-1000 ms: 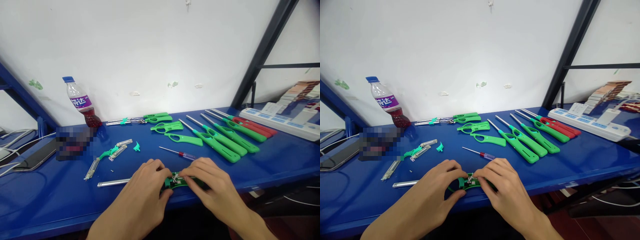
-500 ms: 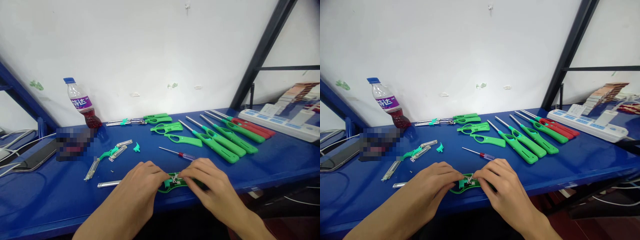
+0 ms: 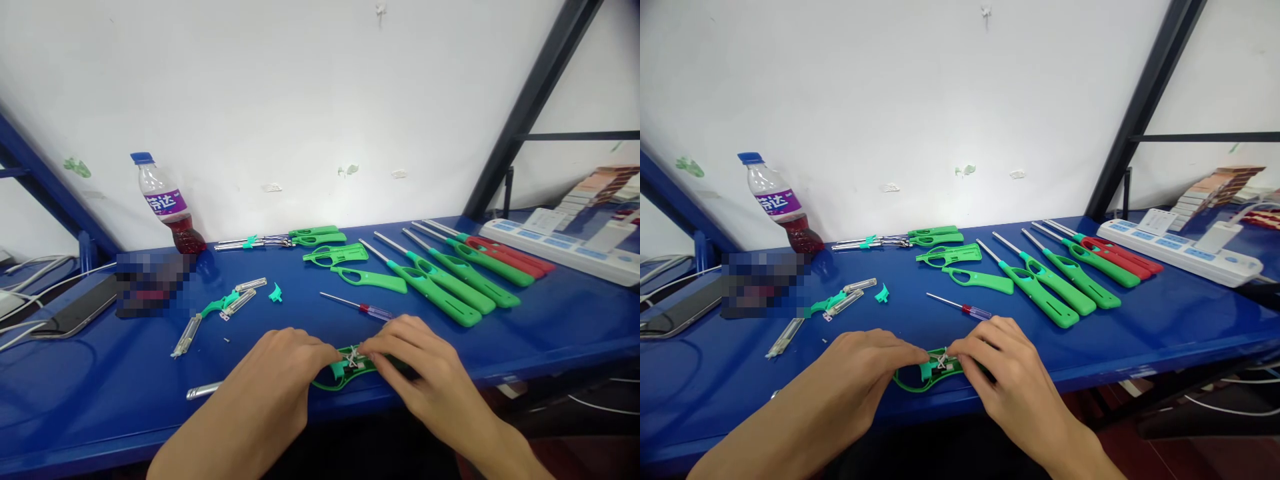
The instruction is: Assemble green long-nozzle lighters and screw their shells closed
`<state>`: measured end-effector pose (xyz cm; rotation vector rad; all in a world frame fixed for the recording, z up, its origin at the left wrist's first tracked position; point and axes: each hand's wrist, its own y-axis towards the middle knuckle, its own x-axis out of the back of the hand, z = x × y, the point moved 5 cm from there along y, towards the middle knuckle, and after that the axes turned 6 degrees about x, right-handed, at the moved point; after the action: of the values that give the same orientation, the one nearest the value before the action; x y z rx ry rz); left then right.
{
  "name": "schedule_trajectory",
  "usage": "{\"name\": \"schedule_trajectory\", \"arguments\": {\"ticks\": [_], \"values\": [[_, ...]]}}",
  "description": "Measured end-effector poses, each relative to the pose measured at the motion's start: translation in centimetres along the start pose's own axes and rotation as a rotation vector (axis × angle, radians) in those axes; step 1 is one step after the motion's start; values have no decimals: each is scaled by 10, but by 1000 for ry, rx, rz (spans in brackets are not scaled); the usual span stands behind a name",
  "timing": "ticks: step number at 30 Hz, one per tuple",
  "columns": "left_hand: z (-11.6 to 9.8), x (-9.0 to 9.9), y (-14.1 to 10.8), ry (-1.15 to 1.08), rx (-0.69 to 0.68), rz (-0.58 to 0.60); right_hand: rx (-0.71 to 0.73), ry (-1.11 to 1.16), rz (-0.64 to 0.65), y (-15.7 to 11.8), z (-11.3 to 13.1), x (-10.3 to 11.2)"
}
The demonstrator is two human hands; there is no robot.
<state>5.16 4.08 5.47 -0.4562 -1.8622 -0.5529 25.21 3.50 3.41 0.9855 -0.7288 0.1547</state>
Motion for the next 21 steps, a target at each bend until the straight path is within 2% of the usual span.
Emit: {"name": "schedule_trajectory", "arguments": {"ticks": [9,12,17,21], "values": [[-14,0,6,88,34,182,-10,-5,17,0,-1,-1],[-13,1,6,60,25,150,-16,0,20,-1,-1,-1],[-7,-6,7,-16,-104,103,-23,5,19,-1,0,0],[-2,-10,12,-1,-93,93,-29,23,-3,0,0,0]]}}
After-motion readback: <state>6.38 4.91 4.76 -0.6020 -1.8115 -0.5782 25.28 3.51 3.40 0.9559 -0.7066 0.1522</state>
